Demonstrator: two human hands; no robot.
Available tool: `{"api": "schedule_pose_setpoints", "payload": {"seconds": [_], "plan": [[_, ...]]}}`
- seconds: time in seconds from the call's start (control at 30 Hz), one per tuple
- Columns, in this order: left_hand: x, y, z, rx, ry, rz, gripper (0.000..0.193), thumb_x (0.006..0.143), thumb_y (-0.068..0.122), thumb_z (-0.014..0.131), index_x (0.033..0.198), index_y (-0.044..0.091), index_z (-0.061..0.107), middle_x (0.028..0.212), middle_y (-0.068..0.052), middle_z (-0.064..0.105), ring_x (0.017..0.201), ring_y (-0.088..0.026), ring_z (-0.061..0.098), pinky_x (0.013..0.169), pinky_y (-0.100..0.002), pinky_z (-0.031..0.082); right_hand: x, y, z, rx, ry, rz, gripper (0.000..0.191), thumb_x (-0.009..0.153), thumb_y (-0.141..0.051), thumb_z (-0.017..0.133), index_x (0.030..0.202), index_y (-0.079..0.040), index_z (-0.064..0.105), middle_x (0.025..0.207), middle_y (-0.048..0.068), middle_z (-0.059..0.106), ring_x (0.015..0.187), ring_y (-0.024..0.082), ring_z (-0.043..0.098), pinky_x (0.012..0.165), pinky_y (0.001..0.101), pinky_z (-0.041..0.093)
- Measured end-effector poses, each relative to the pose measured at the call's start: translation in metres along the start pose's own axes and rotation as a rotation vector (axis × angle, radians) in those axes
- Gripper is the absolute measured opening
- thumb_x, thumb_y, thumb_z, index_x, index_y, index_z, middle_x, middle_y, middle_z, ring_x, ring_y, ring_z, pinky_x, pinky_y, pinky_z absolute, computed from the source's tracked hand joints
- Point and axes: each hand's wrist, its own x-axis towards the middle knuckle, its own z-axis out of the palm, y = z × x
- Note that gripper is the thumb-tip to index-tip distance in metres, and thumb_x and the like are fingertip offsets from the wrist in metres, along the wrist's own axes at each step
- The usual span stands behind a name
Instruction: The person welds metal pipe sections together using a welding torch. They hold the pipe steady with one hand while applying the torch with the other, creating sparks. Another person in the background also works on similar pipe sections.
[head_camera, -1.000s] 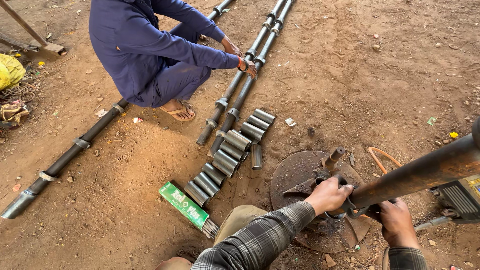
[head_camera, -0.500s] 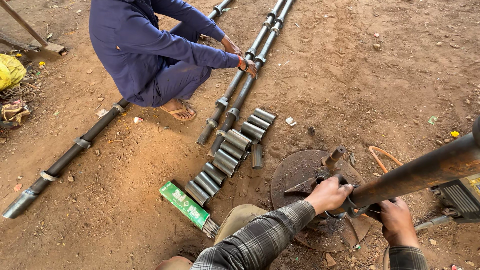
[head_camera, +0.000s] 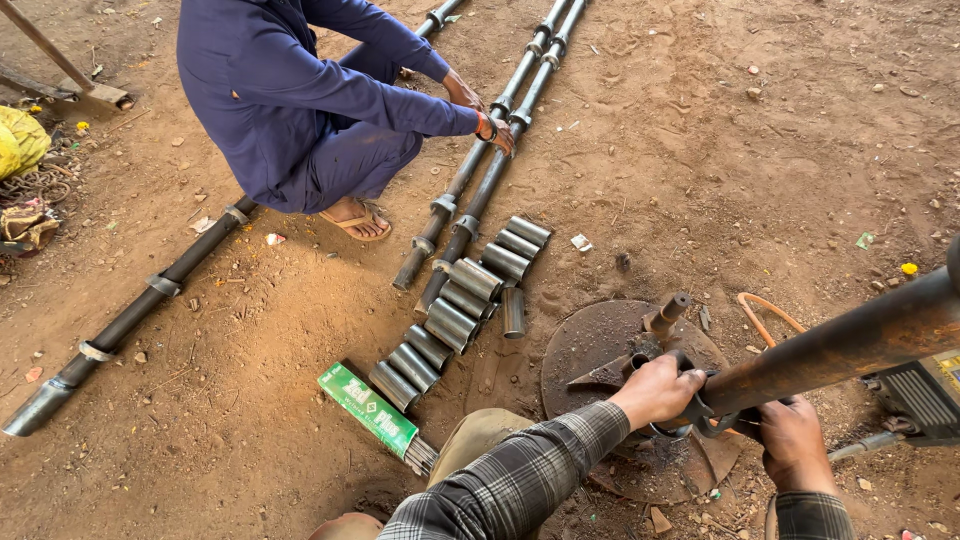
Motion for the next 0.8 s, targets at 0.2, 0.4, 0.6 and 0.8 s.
{"api": "schedule_pose_setpoints", "payload": {"seconds": [0.2, 0.4, 0.6, 0.8], "plan": [[0.005, -0.004, 0.004, 0.041, 0.023, -0.011, 0.052, 0.105, 0.042, 0.050, 0.122, -0.007, 0.056, 0.111, -0.027, 0.069, 0.107, -0.039, 0.069, 0.096, -0.047, 0.051, 0.012, 0.016, -0.007, 0.030, 0.015, -0.051, 0.024, 0.097, -0.010, 0.062, 0.118, 0.003, 0.062, 0.106, 0.015, 0.071, 0.087, 0.027, 0.072, 0.079, 0.0436, 0.062], [0.009, -0.004, 0.008, 0.030, 0.015, -0.059, 0.048, 0.103, 0.040, 0.049, 0.120, -0.005, 0.056, 0.109, -0.026, 0.070, 0.106, -0.040, 0.070, 0.095, -0.048, 0.052, 0.014, 0.020, -0.011, 0.024, 0.022, -0.042, 0.023, 0.096, -0.009, 0.061, 0.117, 0.001, 0.062, 0.104, 0.014, 0.071, 0.087, 0.025, 0.072, 0.079, 0.0433, 0.061], [0.003, 0.000, 0.004, 0.027, 0.043, -0.011, 0.047, 0.103, 0.038, 0.052, 0.122, -0.005, 0.055, 0.112, -0.026, 0.069, 0.110, -0.039, 0.067, 0.097, -0.048, 0.049, 0.005, 0.006, -0.003, -0.010, 0.041, 0.031, 0.024, 0.096, -0.015, 0.065, 0.115, -0.001, 0.062, 0.107, 0.010, 0.072, 0.093, 0.022, 0.071, 0.086, 0.0438, 0.061], [-0.001, 0.007, -0.003, -0.026, 0.005, -0.077, 0.049, 0.102, 0.039, 0.051, 0.126, -0.004, 0.054, 0.115, -0.025, 0.070, 0.112, -0.036, 0.068, 0.099, -0.045, 0.049, 0.001, -0.002, 0.003, -0.030, 0.027, 0.049, 0.026, 0.097, -0.020, 0.065, 0.117, -0.003, 0.063, 0.105, 0.009, 0.072, 0.090, 0.021, 0.070, 0.084, 0.0419, 0.060]]}}
